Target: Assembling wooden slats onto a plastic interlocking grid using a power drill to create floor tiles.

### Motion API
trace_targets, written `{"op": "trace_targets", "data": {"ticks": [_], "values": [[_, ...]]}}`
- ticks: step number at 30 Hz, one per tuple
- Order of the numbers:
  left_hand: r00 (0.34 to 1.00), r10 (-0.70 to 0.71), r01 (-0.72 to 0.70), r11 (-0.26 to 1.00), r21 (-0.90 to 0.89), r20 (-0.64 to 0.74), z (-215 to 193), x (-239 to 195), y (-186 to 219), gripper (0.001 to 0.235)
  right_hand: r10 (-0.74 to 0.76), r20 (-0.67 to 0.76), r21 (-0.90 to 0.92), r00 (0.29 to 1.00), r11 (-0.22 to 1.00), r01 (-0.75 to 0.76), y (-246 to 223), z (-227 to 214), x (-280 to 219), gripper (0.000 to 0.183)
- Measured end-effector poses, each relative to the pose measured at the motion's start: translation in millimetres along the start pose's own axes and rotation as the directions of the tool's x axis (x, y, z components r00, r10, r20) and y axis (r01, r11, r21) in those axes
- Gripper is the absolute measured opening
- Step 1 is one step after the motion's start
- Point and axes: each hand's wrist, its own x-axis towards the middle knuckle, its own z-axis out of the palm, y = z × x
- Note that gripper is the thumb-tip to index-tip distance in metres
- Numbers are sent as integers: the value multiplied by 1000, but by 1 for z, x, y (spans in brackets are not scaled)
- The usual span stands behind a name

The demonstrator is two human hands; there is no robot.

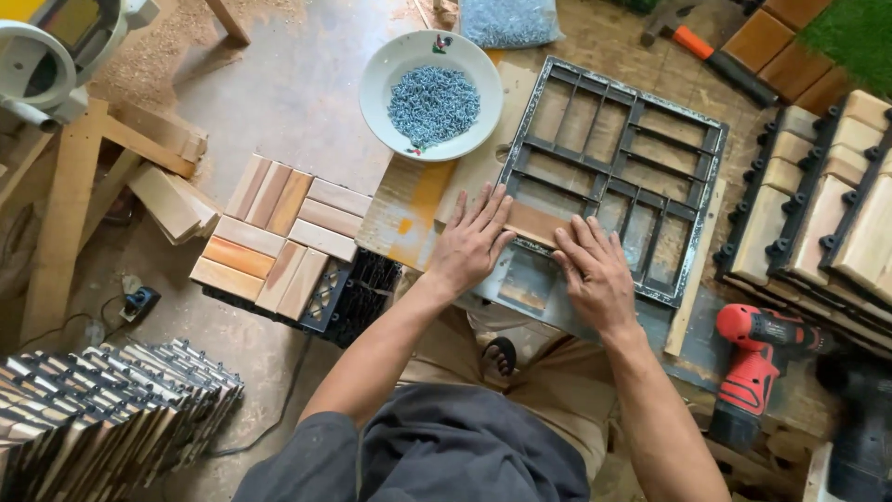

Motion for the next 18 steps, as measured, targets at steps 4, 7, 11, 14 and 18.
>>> {"op": "trace_targets", "data": {"ticks": [4,7,11,14,18], "values": [[996,-13,9,999,48,86,-10,1,7,86,-43,-32,-260,999,965,33,-31,2,-3,66],[977,-49,31,996,86,205,-11,-6,7,98,1,53,-266,999,964,13,-25,6,-11,73],[967,-15,11,1000,20,255,-15,-4,2,106,2,156,-212,988,977,32,-19,-1,-8,73],[960,-20,18,1000,12,278,-14,1,2,107,5,185,-304,983,951,53,-28,-8,-1,79],[893,-68,51,997,50,445,-28,1,8,114,83,315,-319,946,948,23,-40,-18,-2,88]]}}
